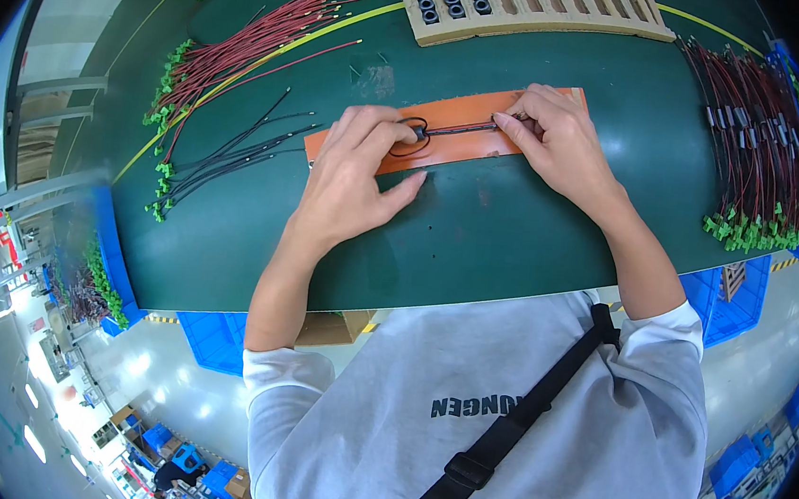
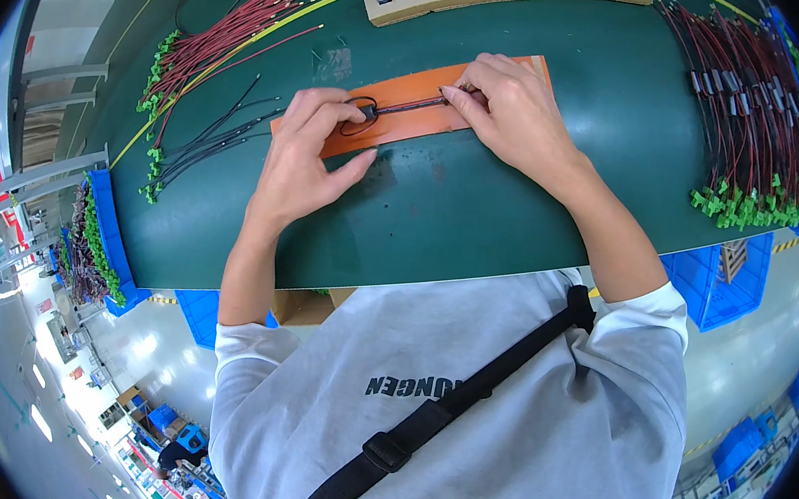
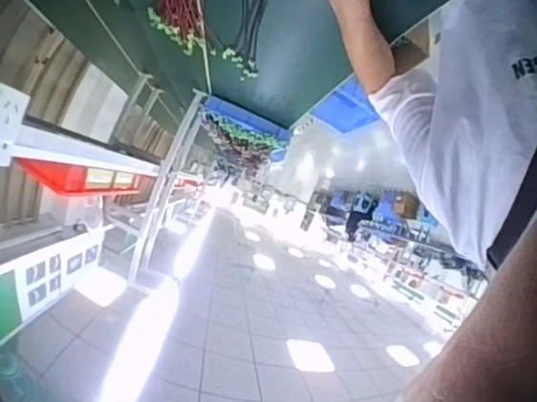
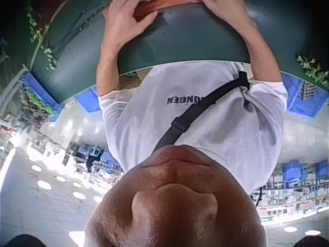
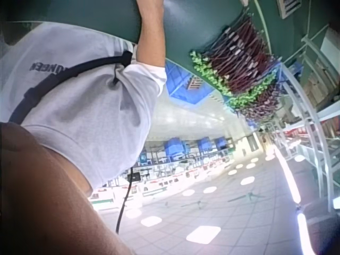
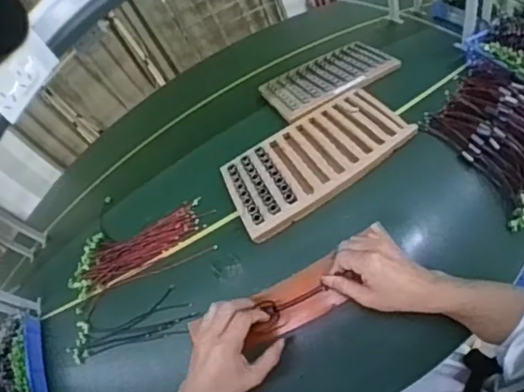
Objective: The person assembles wire harnesses by hand at a green workbench. They pick up a pair of wires with green connectors, slide a black heat shrink tube onto them, and use a tool to crimp the connection. The finished harnesses are placed into a blue bin.
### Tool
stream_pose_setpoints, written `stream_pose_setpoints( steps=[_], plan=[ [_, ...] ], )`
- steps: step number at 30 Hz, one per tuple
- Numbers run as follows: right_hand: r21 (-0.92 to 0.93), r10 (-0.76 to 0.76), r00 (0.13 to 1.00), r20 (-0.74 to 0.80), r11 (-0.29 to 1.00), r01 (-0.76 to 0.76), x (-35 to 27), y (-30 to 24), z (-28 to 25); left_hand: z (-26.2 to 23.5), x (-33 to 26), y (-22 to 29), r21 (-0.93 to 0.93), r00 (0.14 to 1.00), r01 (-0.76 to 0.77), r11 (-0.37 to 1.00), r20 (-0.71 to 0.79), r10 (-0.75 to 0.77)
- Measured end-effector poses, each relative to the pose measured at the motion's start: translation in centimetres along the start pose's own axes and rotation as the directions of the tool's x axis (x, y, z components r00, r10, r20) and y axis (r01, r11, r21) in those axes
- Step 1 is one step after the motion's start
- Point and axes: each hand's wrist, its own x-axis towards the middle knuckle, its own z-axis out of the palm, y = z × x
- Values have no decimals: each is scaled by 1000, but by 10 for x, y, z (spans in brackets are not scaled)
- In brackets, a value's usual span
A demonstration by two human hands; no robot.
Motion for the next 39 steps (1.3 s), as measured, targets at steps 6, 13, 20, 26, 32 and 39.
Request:
stream_pose_setpoints(
  steps=[6, 13, 20, 26, 32, 39],
  plan=[
    [-201, -90, 993, -78, 977, 73, -2, 0, 9, 25, -5, -15, 35, 992, 74, 997, -108, -70],
    [-143, -163, 984, -73, 978, 152, -1, 5, 5, 31, 2, -3, -73, 974, 202, 977, -85, -208],
    [-146, -97, 993, -67, 986, 86, -3, 13, -5, 43, 22, 10, -159, 968, 249, 955, 4, -252],
    [-154, -63, 995, -80, 987, 50, -8, 21, -15, 57, 36, 19, -227, 969, 247, 942, 24, -248],
    [-150, -80, 993, -86, 986, 67, -8, 26, -19, 74, 33, 13, -285, 987, 133, 949, -53, -154],
    [-37, 4, 997, -79, 999, -7, -17, 36, -26, 72, 33, 14, -361, 976, 194, 912, -25, -218]
  ],
)
